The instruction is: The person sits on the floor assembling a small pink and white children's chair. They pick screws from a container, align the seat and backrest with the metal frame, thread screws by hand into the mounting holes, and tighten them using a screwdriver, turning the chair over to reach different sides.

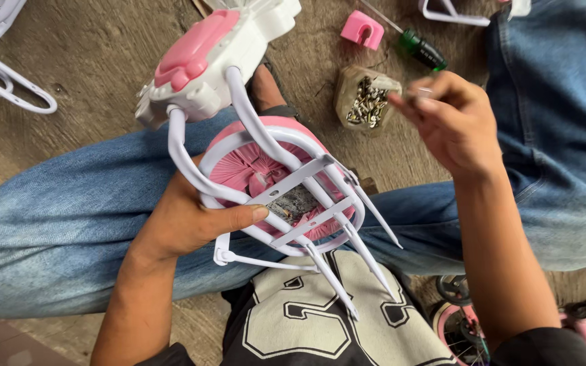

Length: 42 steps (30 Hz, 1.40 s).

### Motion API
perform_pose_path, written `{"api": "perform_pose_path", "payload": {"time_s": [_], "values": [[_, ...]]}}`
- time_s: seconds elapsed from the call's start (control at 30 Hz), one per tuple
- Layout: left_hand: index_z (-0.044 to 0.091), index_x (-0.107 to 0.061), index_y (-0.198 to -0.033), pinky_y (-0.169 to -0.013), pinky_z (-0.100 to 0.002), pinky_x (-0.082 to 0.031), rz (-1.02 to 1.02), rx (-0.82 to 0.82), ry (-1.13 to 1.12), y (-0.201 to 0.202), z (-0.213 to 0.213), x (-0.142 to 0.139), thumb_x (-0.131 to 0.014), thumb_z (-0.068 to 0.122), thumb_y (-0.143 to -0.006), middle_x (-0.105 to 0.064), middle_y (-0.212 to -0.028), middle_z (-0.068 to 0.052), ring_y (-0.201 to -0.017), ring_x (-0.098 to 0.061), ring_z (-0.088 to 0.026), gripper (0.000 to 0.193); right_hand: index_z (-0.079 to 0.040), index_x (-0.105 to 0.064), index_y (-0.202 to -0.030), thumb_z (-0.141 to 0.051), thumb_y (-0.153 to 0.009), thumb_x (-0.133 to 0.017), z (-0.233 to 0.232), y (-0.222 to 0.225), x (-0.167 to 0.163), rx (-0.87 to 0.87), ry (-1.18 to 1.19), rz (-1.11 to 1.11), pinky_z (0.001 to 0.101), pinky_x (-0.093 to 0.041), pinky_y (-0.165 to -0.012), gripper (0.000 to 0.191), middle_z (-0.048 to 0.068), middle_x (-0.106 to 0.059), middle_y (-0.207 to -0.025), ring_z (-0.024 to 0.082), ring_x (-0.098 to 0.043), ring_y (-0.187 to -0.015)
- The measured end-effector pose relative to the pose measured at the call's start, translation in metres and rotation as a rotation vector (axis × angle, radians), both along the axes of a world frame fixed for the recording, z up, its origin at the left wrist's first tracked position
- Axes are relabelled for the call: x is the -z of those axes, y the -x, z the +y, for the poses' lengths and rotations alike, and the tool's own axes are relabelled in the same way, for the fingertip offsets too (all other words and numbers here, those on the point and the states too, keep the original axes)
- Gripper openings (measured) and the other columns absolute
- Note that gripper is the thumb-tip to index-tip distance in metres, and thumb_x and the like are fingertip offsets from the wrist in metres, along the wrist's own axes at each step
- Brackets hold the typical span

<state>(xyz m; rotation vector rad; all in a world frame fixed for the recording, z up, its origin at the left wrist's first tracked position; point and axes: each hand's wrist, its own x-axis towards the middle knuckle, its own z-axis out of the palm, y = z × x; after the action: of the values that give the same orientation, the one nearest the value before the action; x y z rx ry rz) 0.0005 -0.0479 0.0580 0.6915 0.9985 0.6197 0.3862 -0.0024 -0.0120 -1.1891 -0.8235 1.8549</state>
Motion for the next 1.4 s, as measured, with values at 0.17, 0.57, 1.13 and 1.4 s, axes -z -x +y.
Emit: {"api": "perform_pose_path", "payload": {"time_s": [0.17, 0.57, 1.13, 1.4], "values": [[-0.001, -0.048, -0.153, -0.097, -0.029, -0.053, 0.003, 0.021, -0.006, -0.005, 0.004, 0.0, -0.085, 0.001, -0.073, -0.064, -0.121, -0.005, -0.106, -0.058, -0.01, 0.088, -0.012, -0.068, -0.126, -0.006, -0.104, -0.073, -0.019, 0.008, -0.028, 0.236, 0.159, 0.513, 0.0542, -0.041, -0.125, 0.023, 0.004, -0.071, -0.104, 0.015, -0.07, -0.097], [0.003, -0.066, -0.125, -0.087, -0.029, -0.059, 0.047, 0.005, -0.061, 0.001, -0.003, 0.002, -0.086, 0.005, -0.076, -0.069, -0.102, 0.002, -0.096, -0.065, -0.008, 0.053, 0.0, -0.068, -0.11, -0.004, -0.105, -0.075, -0.029, 0.066, -0.092, 0.115, -0.205, 0.063, 0.0604, -0.042, -0.127, 0.009, 0.015, -0.074, -0.103, 0.02, -0.073, -0.097], [0.007, -0.061, -0.131, -0.07, -0.026, -0.061, 0.111, -0.012, -0.159, 0.023, 0.002, -0.018, -0.083, 0.012, -0.076, -0.071, -0.086, 0.002, -0.077, -0.067, -0.005, 0.059, -0.009, -0.077, -0.095, -0.01, -0.087, -0.088, -0.048, 0.182, -0.13, -0.39, -1.091, -1.098, 0.0625, -0.007, -0.13, 0.014, -0.001, -0.077, -0.1, 0.022, -0.064, -0.1], [0.005, -0.066, -0.109, -0.07, -0.027, -0.061, 0.182, 0.031, -0.175, 0.028, -0.001, -0.016, -0.086, 0.017, -0.075, -0.074, -0.084, -0.001, -0.076, -0.07, -0.008, 0.04, -0.011, -0.077, -0.097, -0.009, -0.09, -0.09, -0.059, 0.184, -0.121, -0.389, -1.088, -1.172, 0.061, -0.011, -0.133, 0.015, -0.002, -0.077, -0.103, 0.023, -0.061, -0.104]]}}
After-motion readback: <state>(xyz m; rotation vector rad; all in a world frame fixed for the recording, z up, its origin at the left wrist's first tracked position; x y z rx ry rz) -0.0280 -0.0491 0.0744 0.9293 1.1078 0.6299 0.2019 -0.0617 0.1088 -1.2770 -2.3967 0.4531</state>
